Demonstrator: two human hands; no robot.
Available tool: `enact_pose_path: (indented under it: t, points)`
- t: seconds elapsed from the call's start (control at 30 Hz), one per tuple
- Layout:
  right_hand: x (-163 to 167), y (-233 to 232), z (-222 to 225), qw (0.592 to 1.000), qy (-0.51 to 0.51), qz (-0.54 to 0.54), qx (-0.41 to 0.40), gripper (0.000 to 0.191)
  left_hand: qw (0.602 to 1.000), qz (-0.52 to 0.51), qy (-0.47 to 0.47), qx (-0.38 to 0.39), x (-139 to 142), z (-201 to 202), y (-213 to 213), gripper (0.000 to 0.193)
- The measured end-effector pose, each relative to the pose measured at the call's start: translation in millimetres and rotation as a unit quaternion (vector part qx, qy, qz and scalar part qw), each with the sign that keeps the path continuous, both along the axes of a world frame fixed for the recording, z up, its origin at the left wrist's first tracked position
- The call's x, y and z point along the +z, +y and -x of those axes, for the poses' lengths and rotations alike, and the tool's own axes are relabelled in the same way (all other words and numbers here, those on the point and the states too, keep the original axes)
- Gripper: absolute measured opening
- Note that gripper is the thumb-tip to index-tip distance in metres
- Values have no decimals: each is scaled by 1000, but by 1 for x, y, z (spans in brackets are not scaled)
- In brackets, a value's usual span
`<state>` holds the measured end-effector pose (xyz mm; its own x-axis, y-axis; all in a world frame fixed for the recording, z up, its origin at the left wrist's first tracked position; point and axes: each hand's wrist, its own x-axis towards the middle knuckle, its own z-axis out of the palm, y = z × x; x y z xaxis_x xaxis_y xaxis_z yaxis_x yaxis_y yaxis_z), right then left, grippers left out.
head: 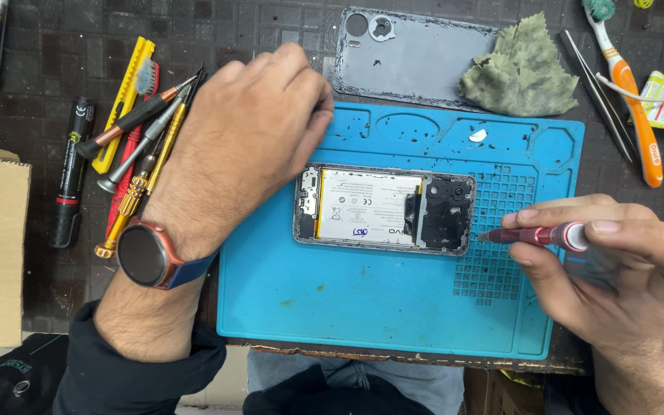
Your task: The person disassembles a smartphone on a blue repair mat, using a screwdriver to unscrew and pry the back cover off the phone body. They then hold the cover aside and use tweezers to work on the exposed battery and internal components.
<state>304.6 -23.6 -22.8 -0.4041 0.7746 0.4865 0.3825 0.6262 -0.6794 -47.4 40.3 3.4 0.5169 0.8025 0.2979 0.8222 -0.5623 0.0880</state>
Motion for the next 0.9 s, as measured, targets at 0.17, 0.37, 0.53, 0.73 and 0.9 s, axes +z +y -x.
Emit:
enact_pose_path:
  t: [0.17, 0.37, 0.53, 0.73, 0.9]
  points:
    - [1, 0, 1, 1000, 5, 5, 8, 55, 999, 17, -32, -6, 0, 4, -2, 12]
    - [2, 1, 3, 1000, 13, 6, 5, 56, 999, 19, -41, -11, 4, 6, -5, 12]
    - [4, 1, 3, 1000, 2, 10, 11, 55, 999, 27, -31, -6, 4, 6, -7, 11]
    - [6, 1, 5, 1000, 4, 17, 10, 53, 999, 18, -38, -6, 2, 6, -5, 12]
    - [5, 0, 4, 1000, 1, 20, 12, 54, 999, 9, -40, 5, 1, 5, -5, 12]
